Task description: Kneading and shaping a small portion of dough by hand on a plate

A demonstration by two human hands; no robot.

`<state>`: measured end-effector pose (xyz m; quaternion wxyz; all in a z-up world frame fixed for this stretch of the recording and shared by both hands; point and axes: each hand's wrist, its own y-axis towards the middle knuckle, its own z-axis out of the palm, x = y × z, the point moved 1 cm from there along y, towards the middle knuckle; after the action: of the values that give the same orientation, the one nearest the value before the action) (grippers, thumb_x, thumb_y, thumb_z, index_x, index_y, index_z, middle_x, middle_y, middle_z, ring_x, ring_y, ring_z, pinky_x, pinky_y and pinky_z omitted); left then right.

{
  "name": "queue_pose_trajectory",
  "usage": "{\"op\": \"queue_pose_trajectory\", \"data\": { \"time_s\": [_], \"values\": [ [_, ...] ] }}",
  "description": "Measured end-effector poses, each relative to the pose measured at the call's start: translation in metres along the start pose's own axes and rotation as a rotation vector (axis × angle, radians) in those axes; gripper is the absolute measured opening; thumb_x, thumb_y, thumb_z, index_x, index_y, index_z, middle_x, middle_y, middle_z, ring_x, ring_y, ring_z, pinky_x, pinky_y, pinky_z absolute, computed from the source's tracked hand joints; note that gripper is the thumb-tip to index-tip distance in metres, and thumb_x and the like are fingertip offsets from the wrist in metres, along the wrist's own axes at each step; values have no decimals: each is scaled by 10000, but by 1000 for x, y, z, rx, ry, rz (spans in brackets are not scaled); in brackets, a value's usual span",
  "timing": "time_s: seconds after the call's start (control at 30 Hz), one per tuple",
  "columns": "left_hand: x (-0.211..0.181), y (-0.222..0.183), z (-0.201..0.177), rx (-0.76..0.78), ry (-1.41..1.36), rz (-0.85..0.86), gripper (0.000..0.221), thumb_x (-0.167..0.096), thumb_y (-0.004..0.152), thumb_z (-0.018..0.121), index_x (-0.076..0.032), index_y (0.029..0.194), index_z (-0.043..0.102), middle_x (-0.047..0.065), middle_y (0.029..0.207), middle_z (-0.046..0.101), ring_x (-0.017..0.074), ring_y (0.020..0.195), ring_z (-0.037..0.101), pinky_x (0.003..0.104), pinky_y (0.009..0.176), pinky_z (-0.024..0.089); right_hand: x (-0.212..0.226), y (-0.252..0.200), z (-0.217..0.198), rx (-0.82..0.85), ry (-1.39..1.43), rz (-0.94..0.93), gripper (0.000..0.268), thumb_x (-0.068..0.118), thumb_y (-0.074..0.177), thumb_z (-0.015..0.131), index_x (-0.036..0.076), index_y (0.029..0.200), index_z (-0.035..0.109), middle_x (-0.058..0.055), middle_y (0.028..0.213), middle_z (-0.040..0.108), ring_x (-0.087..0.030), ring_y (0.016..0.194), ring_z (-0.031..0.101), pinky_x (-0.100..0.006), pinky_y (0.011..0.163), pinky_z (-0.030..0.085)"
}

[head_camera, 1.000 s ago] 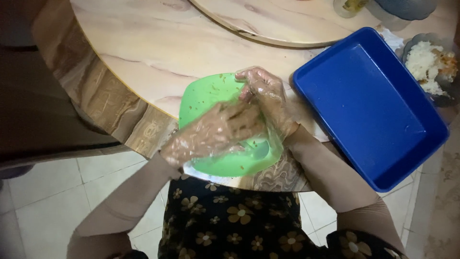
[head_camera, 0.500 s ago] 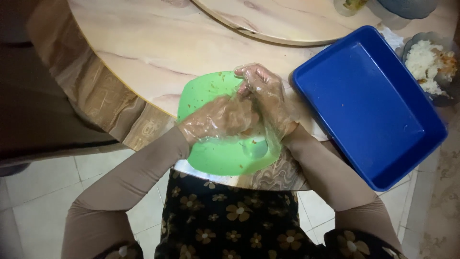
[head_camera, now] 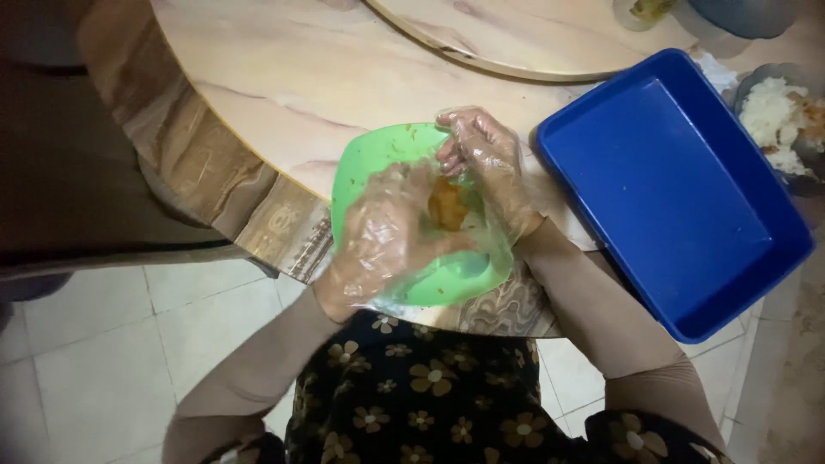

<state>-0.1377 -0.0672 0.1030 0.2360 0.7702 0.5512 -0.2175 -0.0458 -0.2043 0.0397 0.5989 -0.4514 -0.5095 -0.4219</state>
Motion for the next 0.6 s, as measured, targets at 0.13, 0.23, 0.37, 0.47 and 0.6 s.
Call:
{"op": "queue_pose_trajectory", "data": {
  "time_s": [0.13,0.23,0.37,0.47,0.6],
  "values": [
    [0,5,23,93,70,-259,905,-763,769,747,-7,1237,581,260,986,660,354,888,687,439,624,612,-1,-2,0,47,-5,-62,276,233,1037,558,39,1176,696,-99,741,697,-79,624,667,-179,578,598],
    [13,12,49,29,192,-232,1031,-747,749,768,26,1385,521,243,1054,659,396,1055,662,499,830,608,1,0,-3,39,12,-41,252,211,1029,580,47,1169,709,-83,712,669,-75,622,642,-175,570,576],
    [-1,21,41,145,203,-314,684,-516,838,792,-32,1283,603,178,978,667,357,1009,649,450,881,574,8,-1,0,5,-13,34,227,231,1015,594,100,1126,744,-47,657,629,-73,593,582,-162,499,497],
    [28,26,65,84,-80,-251,616,-471,846,809,17,1188,654,240,984,693,390,992,696,468,904,603,-4,4,-3,4,-58,-24,229,225,1003,605,123,1134,762,-54,641,622,-64,589,570,-179,521,508],
    [23,18,69,101,-256,-312,601,-313,845,818,50,1276,608,232,957,680,341,916,702,463,775,637,-1,-2,-3,-40,-199,-16,223,258,959,620,213,1094,793,-28,734,683,-49,698,592,-202,652,555]
  ]
}}
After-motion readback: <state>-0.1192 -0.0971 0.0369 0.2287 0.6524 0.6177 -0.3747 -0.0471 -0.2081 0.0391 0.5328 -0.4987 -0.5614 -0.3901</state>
